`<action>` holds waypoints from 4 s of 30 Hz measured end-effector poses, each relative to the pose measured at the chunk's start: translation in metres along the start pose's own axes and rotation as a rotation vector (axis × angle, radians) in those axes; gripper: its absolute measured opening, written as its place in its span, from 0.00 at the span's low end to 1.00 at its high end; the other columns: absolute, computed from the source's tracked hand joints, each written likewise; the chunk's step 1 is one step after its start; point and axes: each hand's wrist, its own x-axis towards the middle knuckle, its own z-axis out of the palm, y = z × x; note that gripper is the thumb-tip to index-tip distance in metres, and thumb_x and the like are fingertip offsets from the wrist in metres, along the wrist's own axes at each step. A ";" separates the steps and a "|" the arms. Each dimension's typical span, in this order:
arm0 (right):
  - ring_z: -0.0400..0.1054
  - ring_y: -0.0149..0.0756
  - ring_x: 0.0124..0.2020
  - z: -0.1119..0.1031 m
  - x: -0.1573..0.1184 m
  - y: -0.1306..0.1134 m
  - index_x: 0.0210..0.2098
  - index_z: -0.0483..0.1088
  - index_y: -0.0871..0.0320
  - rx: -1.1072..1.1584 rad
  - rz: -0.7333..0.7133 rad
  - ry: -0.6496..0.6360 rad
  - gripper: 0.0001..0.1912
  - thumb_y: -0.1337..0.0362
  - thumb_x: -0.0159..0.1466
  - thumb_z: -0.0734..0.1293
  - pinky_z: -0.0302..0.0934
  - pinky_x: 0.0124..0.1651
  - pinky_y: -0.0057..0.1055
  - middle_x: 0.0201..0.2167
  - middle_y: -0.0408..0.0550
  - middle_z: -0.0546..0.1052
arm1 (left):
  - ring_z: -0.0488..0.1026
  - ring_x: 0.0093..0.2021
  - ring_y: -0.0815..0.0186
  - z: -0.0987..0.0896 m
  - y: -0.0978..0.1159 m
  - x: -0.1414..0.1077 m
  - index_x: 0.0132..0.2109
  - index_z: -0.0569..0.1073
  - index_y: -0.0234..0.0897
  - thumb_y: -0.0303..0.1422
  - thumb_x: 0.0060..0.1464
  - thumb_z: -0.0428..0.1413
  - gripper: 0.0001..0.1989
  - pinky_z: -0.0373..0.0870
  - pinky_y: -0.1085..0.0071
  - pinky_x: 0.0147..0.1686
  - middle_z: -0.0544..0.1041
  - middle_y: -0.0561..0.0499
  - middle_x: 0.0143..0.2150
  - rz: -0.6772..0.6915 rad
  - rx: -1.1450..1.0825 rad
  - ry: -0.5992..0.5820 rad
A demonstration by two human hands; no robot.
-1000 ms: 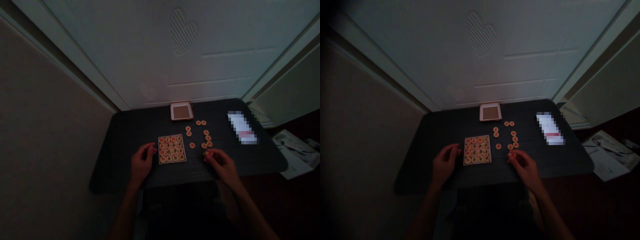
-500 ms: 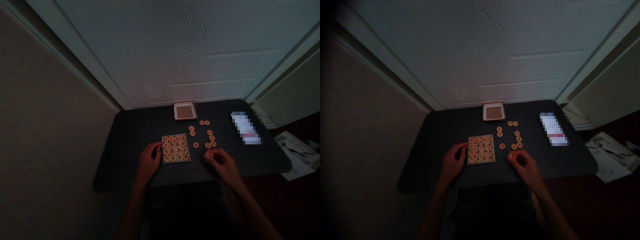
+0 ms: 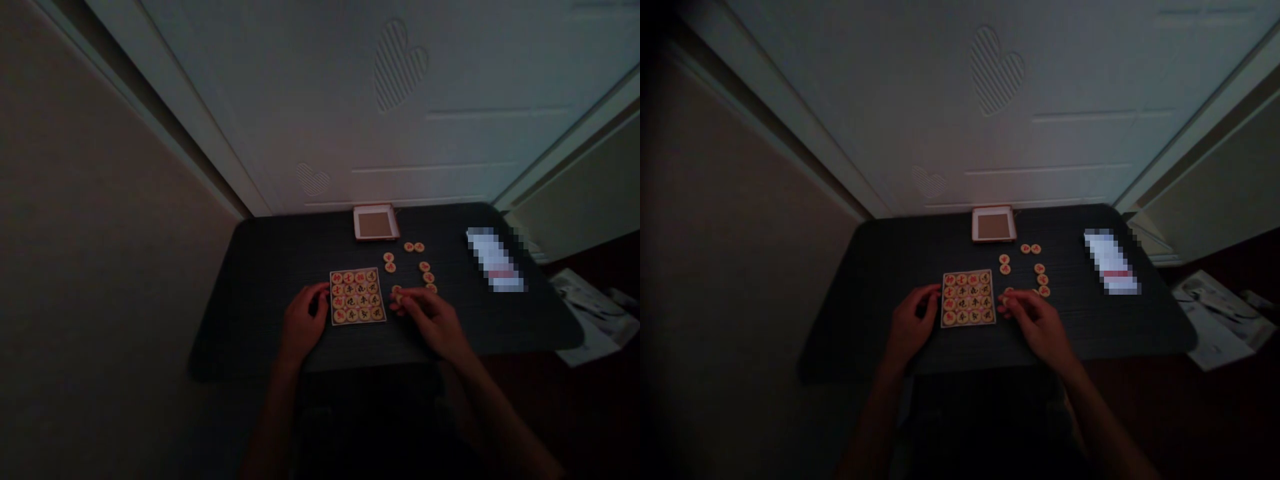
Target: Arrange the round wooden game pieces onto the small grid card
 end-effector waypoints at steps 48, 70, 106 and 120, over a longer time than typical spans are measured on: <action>0.75 0.40 0.48 0.053 0.038 0.000 0.48 0.77 0.54 -0.686 -0.614 -0.243 0.09 0.65 0.71 0.66 0.71 0.54 0.40 0.47 0.50 0.81 | 0.79 0.46 0.62 0.002 -0.002 -0.002 0.53 0.76 0.43 0.32 0.66 0.54 0.11 0.76 0.62 0.50 0.81 0.49 0.48 -0.009 -0.046 0.010; 0.73 0.43 0.48 0.052 0.037 0.002 0.46 0.78 0.52 -0.767 -0.608 -0.207 0.07 0.62 0.69 0.69 0.64 0.52 0.44 0.46 0.47 0.82 | 0.79 0.46 0.62 0.002 -0.001 -0.002 0.52 0.76 0.43 0.32 0.66 0.54 0.11 0.76 0.63 0.50 0.82 0.50 0.47 -0.010 -0.033 0.009; 0.76 0.44 0.44 0.007 0.010 0.014 0.49 0.77 0.51 -0.670 -0.556 0.047 0.11 0.64 0.70 0.65 0.70 0.50 0.45 0.44 0.50 0.82 | 0.78 0.46 0.61 -0.003 0.000 -0.001 0.53 0.76 0.42 0.36 0.67 0.53 0.11 0.76 0.61 0.49 0.80 0.48 0.47 0.000 -0.053 0.028; 0.79 0.44 0.45 -0.019 -0.003 0.030 0.45 0.79 0.51 -0.576 -0.380 0.222 0.10 0.59 0.70 0.66 0.73 0.50 0.43 0.44 0.49 0.83 | 0.45 0.75 0.47 -0.013 0.014 -0.001 0.65 0.69 0.50 0.48 0.70 0.44 0.23 0.52 0.39 0.68 0.52 0.49 0.76 0.286 0.166 -0.267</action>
